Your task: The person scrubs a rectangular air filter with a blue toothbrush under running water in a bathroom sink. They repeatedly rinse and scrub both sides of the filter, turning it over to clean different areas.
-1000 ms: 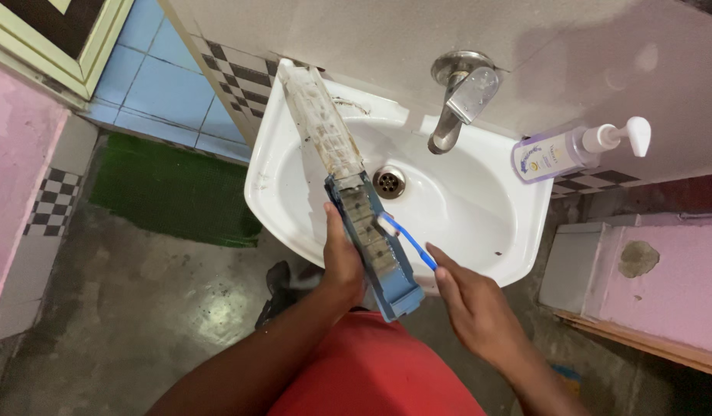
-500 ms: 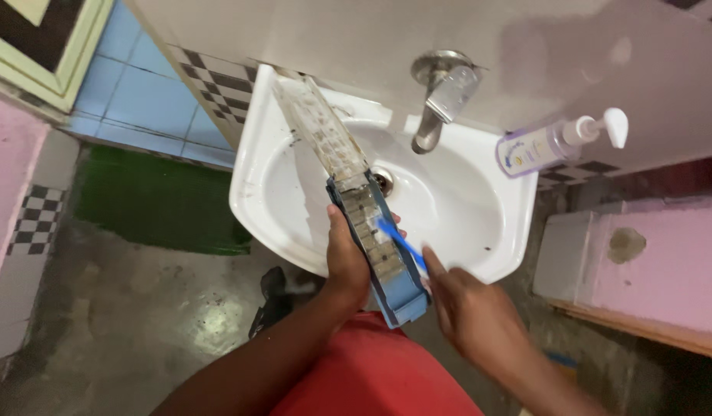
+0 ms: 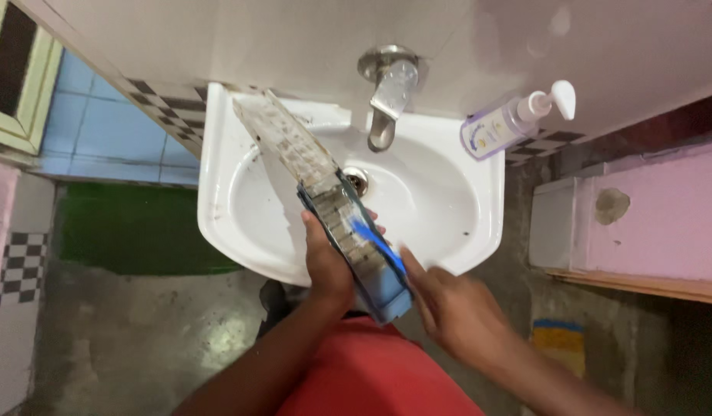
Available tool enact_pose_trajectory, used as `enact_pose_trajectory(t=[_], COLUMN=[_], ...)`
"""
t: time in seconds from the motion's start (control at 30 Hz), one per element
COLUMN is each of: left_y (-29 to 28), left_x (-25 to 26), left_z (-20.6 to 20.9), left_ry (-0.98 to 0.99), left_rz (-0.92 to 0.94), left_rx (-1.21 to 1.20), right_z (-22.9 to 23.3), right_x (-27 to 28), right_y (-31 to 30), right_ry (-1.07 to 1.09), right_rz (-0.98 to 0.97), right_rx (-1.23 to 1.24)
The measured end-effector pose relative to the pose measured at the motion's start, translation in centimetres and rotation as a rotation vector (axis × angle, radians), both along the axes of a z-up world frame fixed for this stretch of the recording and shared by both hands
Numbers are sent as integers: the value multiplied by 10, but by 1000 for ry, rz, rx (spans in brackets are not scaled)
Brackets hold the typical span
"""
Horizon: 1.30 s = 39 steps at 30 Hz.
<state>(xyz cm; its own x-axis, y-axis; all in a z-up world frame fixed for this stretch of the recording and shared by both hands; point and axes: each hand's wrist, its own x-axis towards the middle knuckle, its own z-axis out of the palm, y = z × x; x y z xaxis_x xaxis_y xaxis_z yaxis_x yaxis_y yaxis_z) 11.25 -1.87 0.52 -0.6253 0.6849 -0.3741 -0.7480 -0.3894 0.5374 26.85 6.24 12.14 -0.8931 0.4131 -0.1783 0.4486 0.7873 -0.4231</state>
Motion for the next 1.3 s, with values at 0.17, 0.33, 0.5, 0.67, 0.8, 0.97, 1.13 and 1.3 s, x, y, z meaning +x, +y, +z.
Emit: enact_pose_trajectory(t=[0.17,0.33,0.5,0.67,0.8,0.97,1.13,1.3], left_y=[4,4,5,6,6,13,8,9], left_x=[6,7,11,10,3,12,12,21], left_z=[-3,1,-5,-1,7,5,4,-6], left_ry=[-79,-43,-61,-8,-65,-126,-64,-151], left_rz=[-36,-16,-37,-1,-53,8,-62,-45], left_rx=[-37,-5,-58,42,-74,32,-31,4], right_z=[-5,-8,-8,-7,5,-5,6,-10], right_x=[3,1,3,-14,-4,-31,-1,-31], right_y=[7,6,8,11,9,17,-2,21], right_ry=[-56,16,9,28,-145,12,-33,3], right_rz=[-12,21,30,-26,-31,-55,-39,-25], right_rx=[51,74,44,19,26,57,30,105])
